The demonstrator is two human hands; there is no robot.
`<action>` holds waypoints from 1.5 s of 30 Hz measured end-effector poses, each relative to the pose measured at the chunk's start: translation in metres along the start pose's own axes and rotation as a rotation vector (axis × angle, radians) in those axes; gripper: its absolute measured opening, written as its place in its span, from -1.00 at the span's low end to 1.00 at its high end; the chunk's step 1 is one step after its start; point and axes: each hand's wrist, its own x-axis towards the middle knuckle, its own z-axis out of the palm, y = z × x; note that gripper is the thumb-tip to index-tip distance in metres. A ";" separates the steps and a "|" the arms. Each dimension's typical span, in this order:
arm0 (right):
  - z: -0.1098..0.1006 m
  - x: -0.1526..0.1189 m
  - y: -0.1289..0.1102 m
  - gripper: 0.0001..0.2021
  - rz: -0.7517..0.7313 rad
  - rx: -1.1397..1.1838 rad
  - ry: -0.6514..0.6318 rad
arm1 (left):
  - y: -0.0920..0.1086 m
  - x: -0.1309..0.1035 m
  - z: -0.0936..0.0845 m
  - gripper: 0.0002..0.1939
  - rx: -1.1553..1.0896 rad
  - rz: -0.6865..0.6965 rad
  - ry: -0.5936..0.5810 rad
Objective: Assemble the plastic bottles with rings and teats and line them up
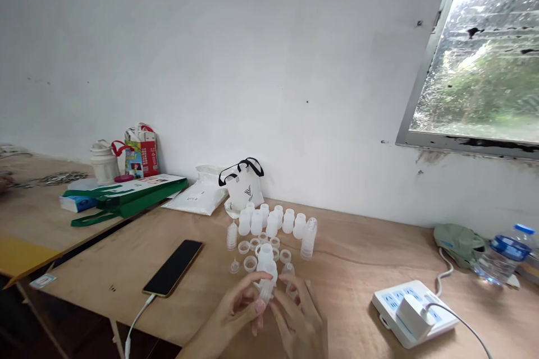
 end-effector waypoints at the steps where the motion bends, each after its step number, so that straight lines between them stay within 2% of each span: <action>1: -0.001 0.000 -0.001 -0.83 -0.004 0.003 -0.009 | 0.001 -0.001 0.000 -0.38 0.016 0.002 0.002; 6: 0.001 0.000 -0.006 -0.85 0.105 0.184 -0.050 | 0.002 -0.003 0.000 -0.35 0.020 0.013 -0.040; 12: 0.003 0.002 -0.009 -0.87 0.366 0.432 -0.065 | -0.003 -0.008 -0.001 -0.35 0.068 0.031 -0.057; 20: 0.011 0.000 -0.015 -0.68 0.708 0.718 -0.094 | 0.014 -0.017 -0.003 -0.47 0.565 0.077 -0.033; 23: 0.015 -0.006 -0.006 -0.61 0.803 0.782 -0.176 | 0.016 -0.014 -0.003 -0.47 0.654 0.202 -0.036; 25: 0.020 -0.012 0.001 -0.58 0.871 0.819 -0.175 | 0.012 -0.011 -0.005 -0.46 0.707 0.289 -0.037; 31: 0.042 -0.024 0.015 -0.49 0.943 1.030 -0.156 | -0.002 -0.004 -0.012 -0.52 0.883 0.411 -0.070; 36: 0.057 -0.035 0.023 -0.46 0.998 1.246 -0.161 | 0.002 -0.008 -0.008 -0.54 0.901 0.452 -0.059; 38: 0.054 -0.037 0.021 -0.46 1.023 1.249 -0.173 | 0.004 -0.011 -0.006 -0.54 0.863 0.423 -0.048; 40: 0.045 -0.036 0.013 -0.47 1.011 1.129 -0.151 | 0.004 -0.014 -0.005 -0.52 0.821 0.354 -0.025; 43: 0.030 -0.029 -0.006 -0.60 0.907 0.756 0.012 | 0.004 -0.016 -0.004 -0.46 0.726 0.248 -0.030; 45: 0.023 -0.024 -0.019 -0.66 0.819 0.606 0.102 | 0.007 -0.018 -0.003 -0.45 0.630 0.189 -0.065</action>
